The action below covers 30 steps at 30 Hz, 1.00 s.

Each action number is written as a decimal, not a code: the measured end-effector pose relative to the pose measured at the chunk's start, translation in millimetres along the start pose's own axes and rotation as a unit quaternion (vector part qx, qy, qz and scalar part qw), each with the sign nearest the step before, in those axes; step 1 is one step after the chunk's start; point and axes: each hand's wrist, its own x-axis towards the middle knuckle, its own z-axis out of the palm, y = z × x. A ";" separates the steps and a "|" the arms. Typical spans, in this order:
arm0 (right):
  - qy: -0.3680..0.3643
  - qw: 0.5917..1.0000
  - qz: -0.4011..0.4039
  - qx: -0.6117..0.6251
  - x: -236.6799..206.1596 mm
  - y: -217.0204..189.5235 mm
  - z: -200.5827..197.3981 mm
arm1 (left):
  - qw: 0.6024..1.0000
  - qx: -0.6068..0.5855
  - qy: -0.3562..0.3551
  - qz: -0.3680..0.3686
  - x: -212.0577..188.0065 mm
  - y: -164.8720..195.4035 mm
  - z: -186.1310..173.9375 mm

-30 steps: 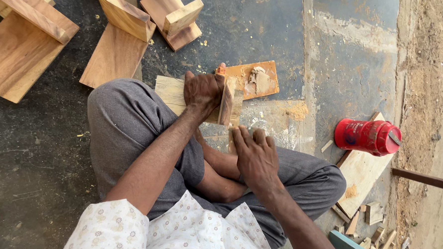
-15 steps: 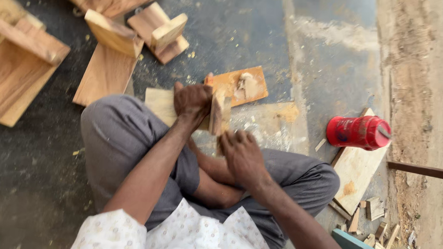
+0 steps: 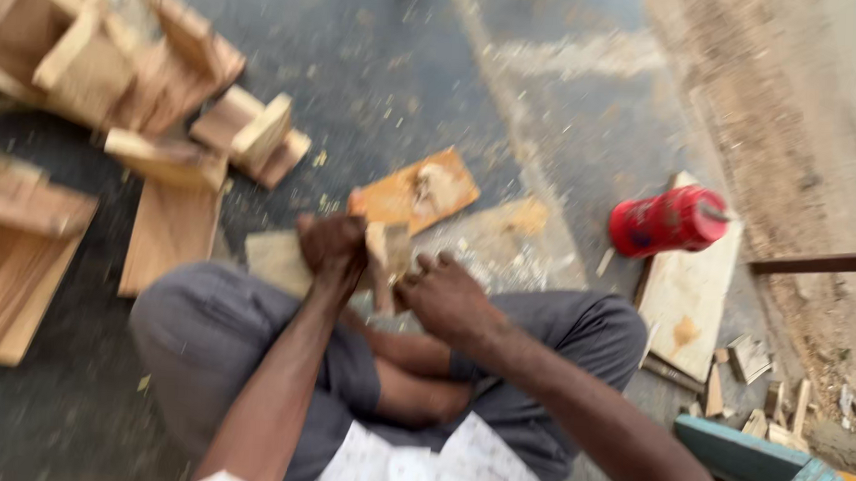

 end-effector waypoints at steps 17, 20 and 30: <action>-0.037 0.997 0.043 -0.056 41.6 13.4 -22.3 | 0.991 -0.091 -0.040 -0.088 20.0 -2.3 7.9; -0.121 0.989 0.058 -0.066 27.8 -5.1 -12.0 | 0.992 -0.094 -0.027 -0.079 19.6 -3.8 11.5; -0.077 0.990 0.116 -0.024 21.1 21.3 -44.0 | 0.992 -0.116 0.001 -0.057 13.7 -0.4 11.7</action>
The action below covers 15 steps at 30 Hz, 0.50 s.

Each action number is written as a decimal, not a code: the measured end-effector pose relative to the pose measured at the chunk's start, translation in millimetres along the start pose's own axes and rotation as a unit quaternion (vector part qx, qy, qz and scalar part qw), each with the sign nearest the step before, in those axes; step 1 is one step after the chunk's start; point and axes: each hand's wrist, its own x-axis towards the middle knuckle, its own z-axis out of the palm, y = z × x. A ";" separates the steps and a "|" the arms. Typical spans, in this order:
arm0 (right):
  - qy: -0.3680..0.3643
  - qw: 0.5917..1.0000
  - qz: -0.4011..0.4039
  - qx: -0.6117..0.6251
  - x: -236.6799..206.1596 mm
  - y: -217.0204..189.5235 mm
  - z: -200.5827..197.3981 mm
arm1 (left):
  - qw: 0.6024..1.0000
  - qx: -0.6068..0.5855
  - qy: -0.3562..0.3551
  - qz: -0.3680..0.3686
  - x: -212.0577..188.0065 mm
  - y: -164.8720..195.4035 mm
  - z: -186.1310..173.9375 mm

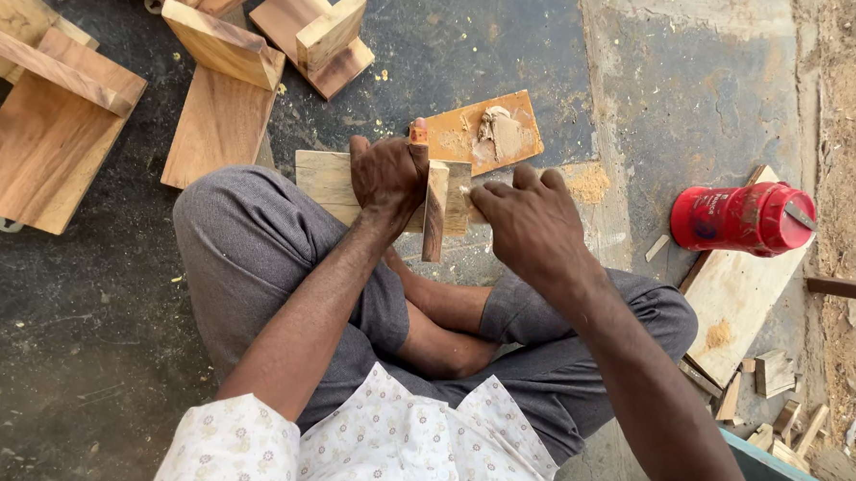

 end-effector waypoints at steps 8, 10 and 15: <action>0.036 0.997 -0.058 -0.038 13.1 -21.0 9.8 | 1.000 -0.001 -0.007 -0.001 2.2 0.8 -3.8; -0.037 0.997 -0.054 -0.029 -3.9 -28.5 21.8 | 1.000 0.011 -0.022 -0.012 4.8 -1.4 -2.9; 0.034 0.997 -0.055 0.034 -42.7 -18.2 48.1 | 0.998 -0.004 -0.040 -0.055 13.9 -4.3 -3.1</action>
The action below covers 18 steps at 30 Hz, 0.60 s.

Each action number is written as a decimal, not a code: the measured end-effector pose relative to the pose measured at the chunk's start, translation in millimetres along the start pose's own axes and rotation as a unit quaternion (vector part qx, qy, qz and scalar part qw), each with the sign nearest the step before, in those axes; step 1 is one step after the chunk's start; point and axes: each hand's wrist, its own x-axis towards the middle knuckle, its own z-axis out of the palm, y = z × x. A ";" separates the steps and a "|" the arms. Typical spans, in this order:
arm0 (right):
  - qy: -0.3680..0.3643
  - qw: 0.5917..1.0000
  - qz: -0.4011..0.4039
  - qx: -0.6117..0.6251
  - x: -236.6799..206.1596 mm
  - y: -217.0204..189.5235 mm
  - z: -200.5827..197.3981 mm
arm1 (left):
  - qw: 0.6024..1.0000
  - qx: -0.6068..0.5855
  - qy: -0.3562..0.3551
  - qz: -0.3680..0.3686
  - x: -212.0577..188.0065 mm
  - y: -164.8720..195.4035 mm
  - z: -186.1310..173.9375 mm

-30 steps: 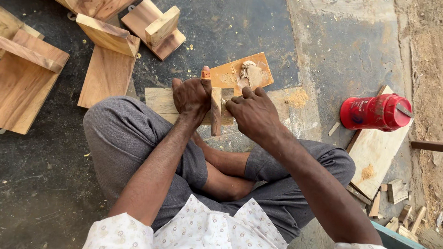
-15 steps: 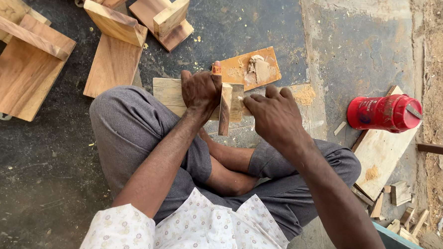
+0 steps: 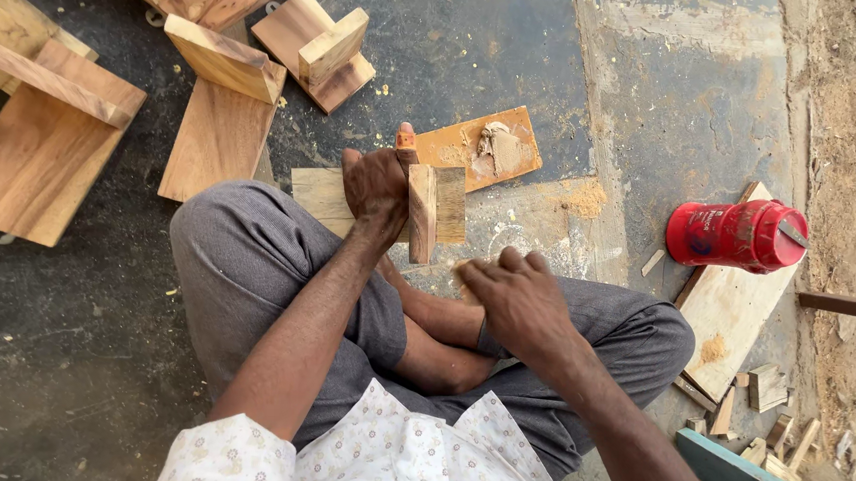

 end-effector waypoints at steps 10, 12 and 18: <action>0.142 0.975 -0.020 -0.172 2.9 -12.1 51.3 | 0.999 0.050 0.019 -0.001 3.3 3.3 -0.1; 0.147 0.978 -0.013 -0.148 1.7 -14.2 53.8 | 0.999 0.024 -0.011 -0.031 4.1 2.0 0.1; 0.158 0.980 -0.005 -0.124 6.1 -12.4 44.3 | 0.999 0.028 -0.016 -0.026 1.5 6.5 -0.1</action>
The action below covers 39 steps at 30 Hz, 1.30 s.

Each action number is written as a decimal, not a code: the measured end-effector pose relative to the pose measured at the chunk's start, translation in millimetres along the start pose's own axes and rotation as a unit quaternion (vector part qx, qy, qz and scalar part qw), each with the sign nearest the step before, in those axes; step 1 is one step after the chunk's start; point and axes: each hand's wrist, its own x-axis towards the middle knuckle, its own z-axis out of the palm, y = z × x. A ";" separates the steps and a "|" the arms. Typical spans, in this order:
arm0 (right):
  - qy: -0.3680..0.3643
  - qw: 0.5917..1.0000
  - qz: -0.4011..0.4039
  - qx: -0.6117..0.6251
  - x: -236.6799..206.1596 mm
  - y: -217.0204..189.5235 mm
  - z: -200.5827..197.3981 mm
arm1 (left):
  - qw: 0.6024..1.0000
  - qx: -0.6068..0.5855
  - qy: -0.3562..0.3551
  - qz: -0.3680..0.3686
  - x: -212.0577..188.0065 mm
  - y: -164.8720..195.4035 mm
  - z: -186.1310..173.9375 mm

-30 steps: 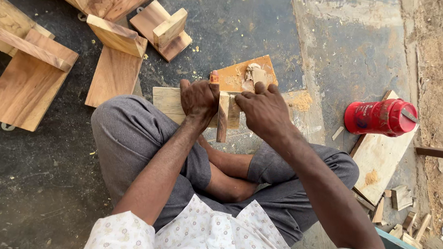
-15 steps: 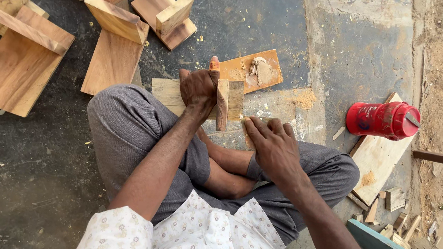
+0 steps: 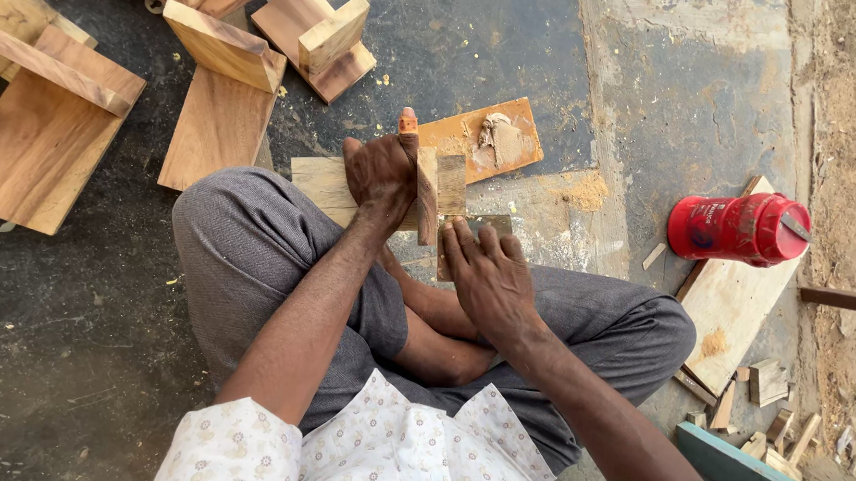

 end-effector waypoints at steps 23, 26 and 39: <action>-0.013 1.000 -0.025 -0.013 6.8 15.0 -18.0 | 1.000 -0.004 0.018 0.007 -2.6 -6.8 4.4; -0.084 0.996 0.027 -0.013 15.4 16.9 -23.7 | 1.000 -0.011 0.025 0.006 -3.5 -7.5 3.4; -0.157 0.983 0.035 0.088 40.2 26.7 -57.6 | 0.999 -0.008 0.027 0.017 -5.7 -1.9 1.0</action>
